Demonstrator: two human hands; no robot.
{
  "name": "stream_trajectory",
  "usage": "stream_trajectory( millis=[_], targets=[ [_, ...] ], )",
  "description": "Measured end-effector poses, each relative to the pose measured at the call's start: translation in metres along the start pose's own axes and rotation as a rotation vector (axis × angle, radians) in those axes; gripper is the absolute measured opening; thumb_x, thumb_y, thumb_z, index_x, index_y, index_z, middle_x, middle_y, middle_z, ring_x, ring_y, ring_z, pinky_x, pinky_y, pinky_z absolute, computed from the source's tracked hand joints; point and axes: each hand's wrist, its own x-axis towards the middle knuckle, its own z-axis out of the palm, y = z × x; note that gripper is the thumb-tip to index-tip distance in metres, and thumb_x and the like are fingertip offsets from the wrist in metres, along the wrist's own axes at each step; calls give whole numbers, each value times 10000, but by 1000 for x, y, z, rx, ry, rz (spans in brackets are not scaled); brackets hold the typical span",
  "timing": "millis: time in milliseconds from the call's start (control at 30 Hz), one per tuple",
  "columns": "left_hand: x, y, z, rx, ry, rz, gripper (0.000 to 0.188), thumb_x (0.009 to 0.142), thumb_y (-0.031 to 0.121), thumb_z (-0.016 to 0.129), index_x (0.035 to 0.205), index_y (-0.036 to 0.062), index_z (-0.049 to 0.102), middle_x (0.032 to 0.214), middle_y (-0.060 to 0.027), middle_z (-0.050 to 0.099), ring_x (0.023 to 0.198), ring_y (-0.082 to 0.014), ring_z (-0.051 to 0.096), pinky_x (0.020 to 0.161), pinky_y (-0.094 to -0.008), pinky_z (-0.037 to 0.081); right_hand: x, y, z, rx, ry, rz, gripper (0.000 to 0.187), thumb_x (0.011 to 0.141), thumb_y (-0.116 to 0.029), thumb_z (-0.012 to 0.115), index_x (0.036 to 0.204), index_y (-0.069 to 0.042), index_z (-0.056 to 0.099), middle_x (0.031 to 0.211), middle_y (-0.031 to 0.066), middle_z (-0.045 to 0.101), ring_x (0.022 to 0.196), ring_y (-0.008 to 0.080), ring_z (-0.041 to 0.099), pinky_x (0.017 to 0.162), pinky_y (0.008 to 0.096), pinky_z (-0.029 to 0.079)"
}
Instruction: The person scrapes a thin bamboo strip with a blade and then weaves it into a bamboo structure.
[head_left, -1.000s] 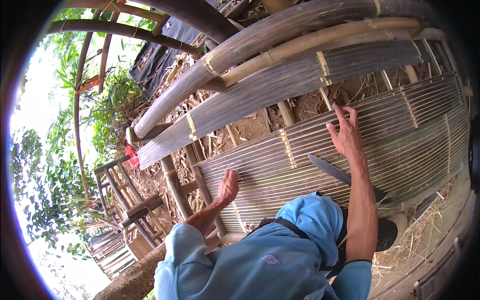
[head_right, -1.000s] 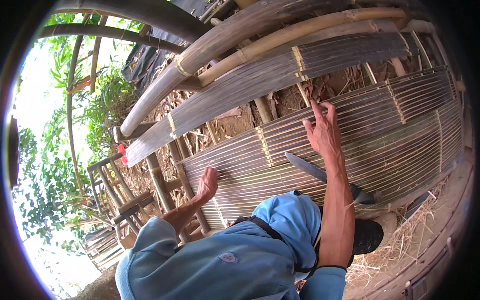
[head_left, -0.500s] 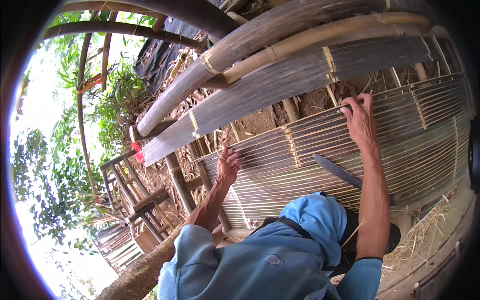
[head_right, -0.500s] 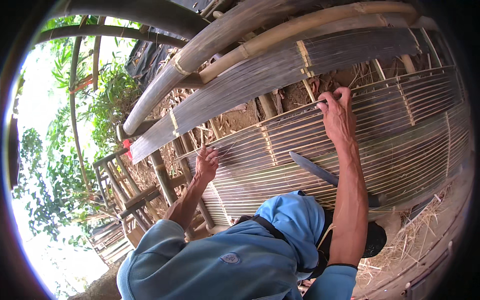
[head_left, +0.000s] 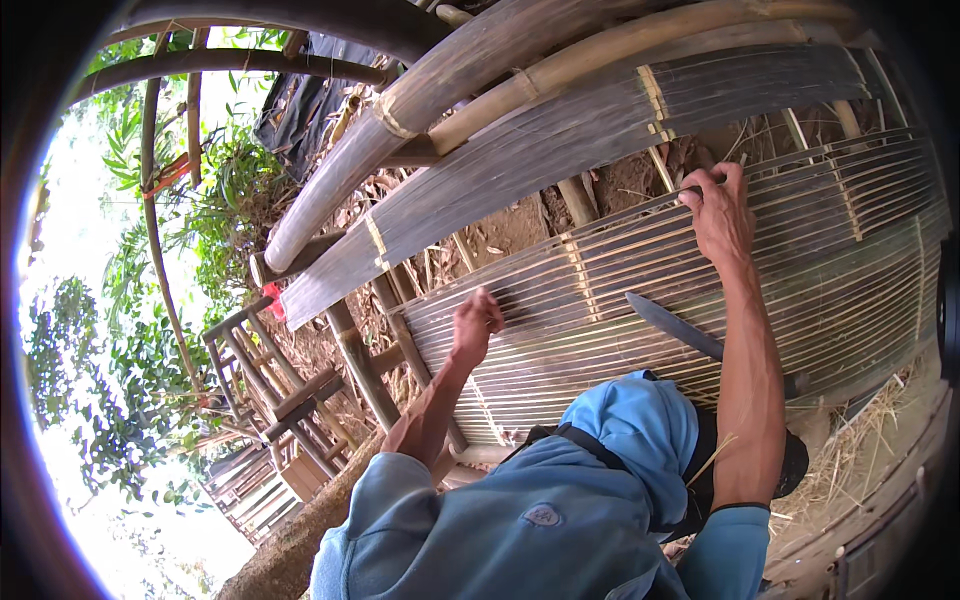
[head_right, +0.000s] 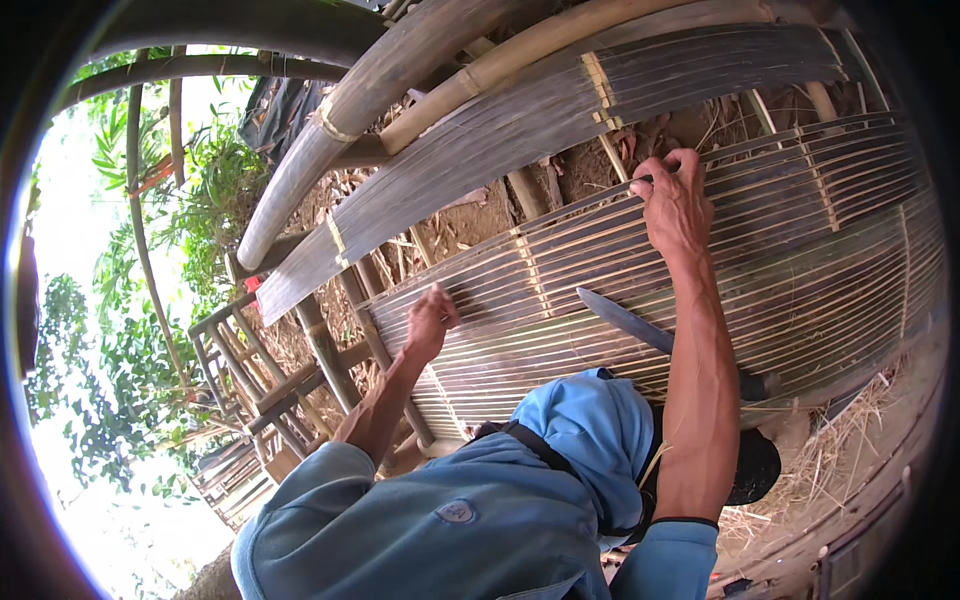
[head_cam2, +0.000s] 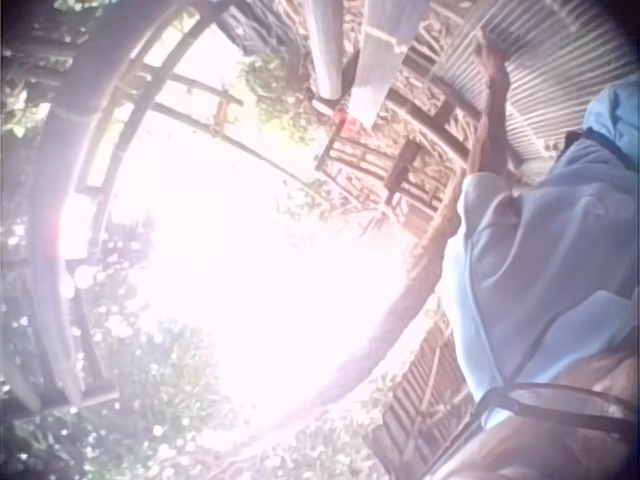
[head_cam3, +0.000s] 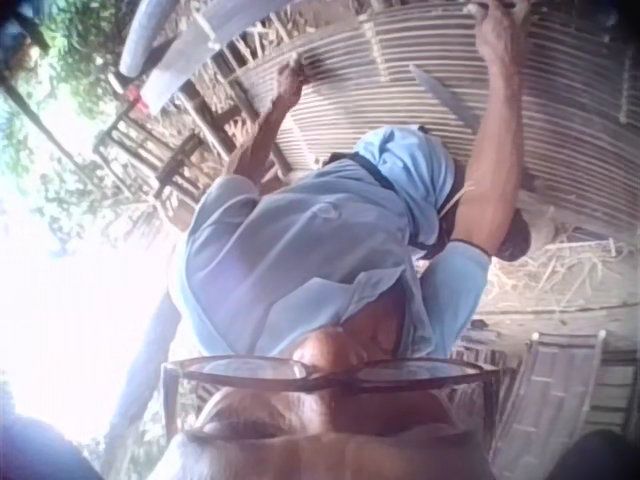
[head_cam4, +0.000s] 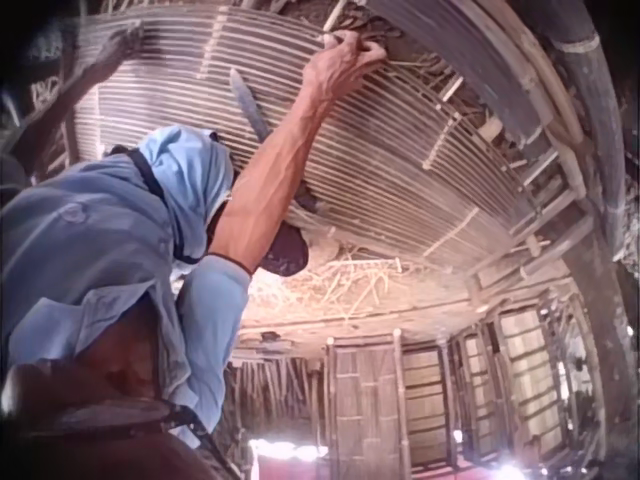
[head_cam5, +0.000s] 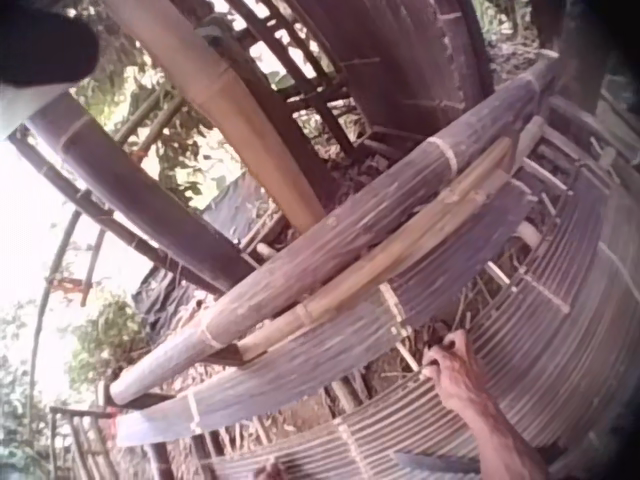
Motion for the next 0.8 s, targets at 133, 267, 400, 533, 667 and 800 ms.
stream_trajectory(
  millis=[133, 267, 400, 533, 667, 800],
  targets=[
    [-17, -23, 58, 143, -538, 412, 483, 1072, 451, 427, 1064, 17, 636, 1013, -127, 673, 825, -231, 638, 690, -373, 525, -4, -4, -3, 5, 38, -27, 102, 911, -285, 710, 992, -234, 677, 1148, 29, 463, 1112, 268, 553, 740, 476, 582],
    [-92, 33, 180, 294, -1206, 400, 236, 976, 188, 615, 1088, -14, 660, 1191, -220, 659, 1036, -314, 641, 837, -417, 537, -2, -6, 6, -2, 51, -14, 102, 909, -281, 714, 996, -241, 678, 1147, 28, 467, 1137, 266, 536, 754, 466, 586],
    [-131, 107, 225, 605, -1328, 569, 286, 907, 109, 709, 1169, 5, 662, 1252, -187, 672, 934, -289, 694, 812, -397, 568, -7, -2, 1, -3, 82, -15, 143, 900, -305, 727, 1014, -235, 676, 1166, 25, 467, 1156, 276, 520, 769, 455, 591],
    [-39, 59, 138, 875, -115, 677, 209, 830, 74, 744, 1030, 32, 698, 1036, -97, 721, 793, -210, 691, 726, -352, 575, -4, 1, 4, 6, 61, 9, 209, 899, -323, 733, 1037, -179, 670, 1201, 40, 458, 1130, 280, 535, 766, 446, 591],
    [15, 62, 25, 1120, 539, 821, 350, 853, 361, 751, 1023, 68, 665, 1021, -141, 646, 1007, -335, 570, 926, -465, 399, -5, 11, 0, 16, 84, -67, 193, 885, -284, 748, 997, -150, 667, 1234, 41, 450, 1045, 260, 595, 745, 450, 572],
    [25, 49, -44, 1245, 723, 551, 444, 869, 509, 681, 813, 68, 709, 865, -136, 666, 950, -348, 587, 910, -471, 395, 1, 0, -40, 26, -42, -104, 233, 840, -299, 781, 953, -126, 675, 1175, 35, 520, 1052, 265, 601, 799, 481, 549]
  ],
)
